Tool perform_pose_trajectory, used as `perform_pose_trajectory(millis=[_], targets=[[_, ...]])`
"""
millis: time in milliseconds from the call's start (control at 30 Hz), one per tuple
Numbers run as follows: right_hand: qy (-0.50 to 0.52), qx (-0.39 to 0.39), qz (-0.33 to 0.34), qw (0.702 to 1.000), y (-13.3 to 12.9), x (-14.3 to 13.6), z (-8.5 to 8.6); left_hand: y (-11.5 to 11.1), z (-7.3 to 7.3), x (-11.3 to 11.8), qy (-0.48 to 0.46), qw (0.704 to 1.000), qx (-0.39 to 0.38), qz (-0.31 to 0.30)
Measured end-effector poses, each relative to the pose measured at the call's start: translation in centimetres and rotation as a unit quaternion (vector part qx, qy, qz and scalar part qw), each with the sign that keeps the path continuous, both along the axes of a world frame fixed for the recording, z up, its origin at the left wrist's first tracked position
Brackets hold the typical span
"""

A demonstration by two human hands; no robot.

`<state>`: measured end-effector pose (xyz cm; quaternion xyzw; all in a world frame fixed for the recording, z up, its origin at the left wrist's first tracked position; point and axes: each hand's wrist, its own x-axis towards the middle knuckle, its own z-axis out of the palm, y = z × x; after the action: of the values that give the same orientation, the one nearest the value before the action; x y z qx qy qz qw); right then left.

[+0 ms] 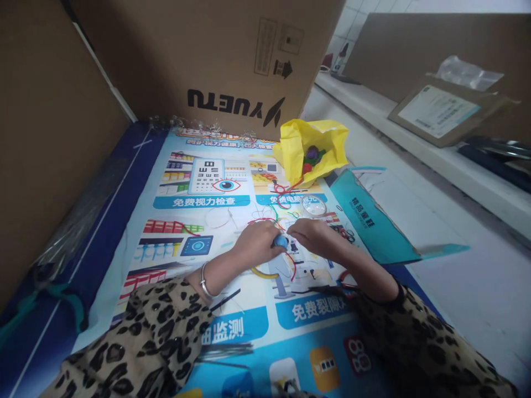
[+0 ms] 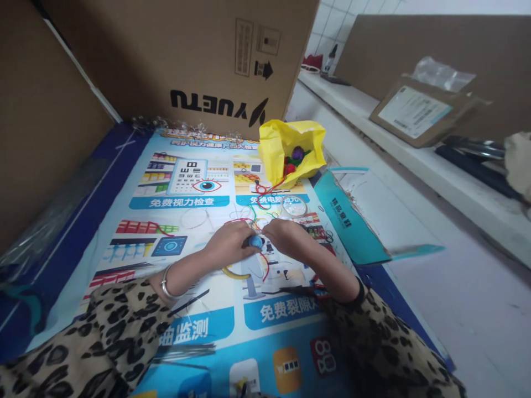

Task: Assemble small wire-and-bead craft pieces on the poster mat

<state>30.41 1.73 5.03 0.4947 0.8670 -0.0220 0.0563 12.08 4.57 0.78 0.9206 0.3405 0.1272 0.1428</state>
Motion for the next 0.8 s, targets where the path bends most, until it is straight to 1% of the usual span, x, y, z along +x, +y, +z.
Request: perform_pose_trajectory(millis=[100, 267, 433, 600, 700, 800], targets=[[-0.033, 0.009, -0.056, 0.998, -0.1, 0.5, -0.2, -0.1, 0.0, 0.0, -0.013, 1.000, -0.003, -0.003], [-0.082, -0.003, -0.068, 0.994, -0.5, -0.4, -0.5, -0.1, 0.2, -0.1, -0.011, 1.000, -0.012, -0.004], [-0.144, -0.005, -0.042, 0.989, -0.6, -1.9, -0.3, -0.1, 0.3, 0.0, 0.003, 1.000, -0.005, 0.000], [-0.188, 0.022, 0.017, 0.982, -0.6, -3.5, -0.6, 0.2, 0.2, -0.3, 0.011, 1.000, 0.009, -0.005], [-0.196, 0.019, 0.029, 0.980, -0.4, -4.1, -0.7, 0.5, 0.1, -0.5, 0.014, 1.000, 0.010, -0.012], [-0.193, 0.014, 0.032, 0.981, -0.2, -4.1, -0.6, 0.6, 0.1, -0.6, 0.018, 1.000, 0.005, -0.015]])
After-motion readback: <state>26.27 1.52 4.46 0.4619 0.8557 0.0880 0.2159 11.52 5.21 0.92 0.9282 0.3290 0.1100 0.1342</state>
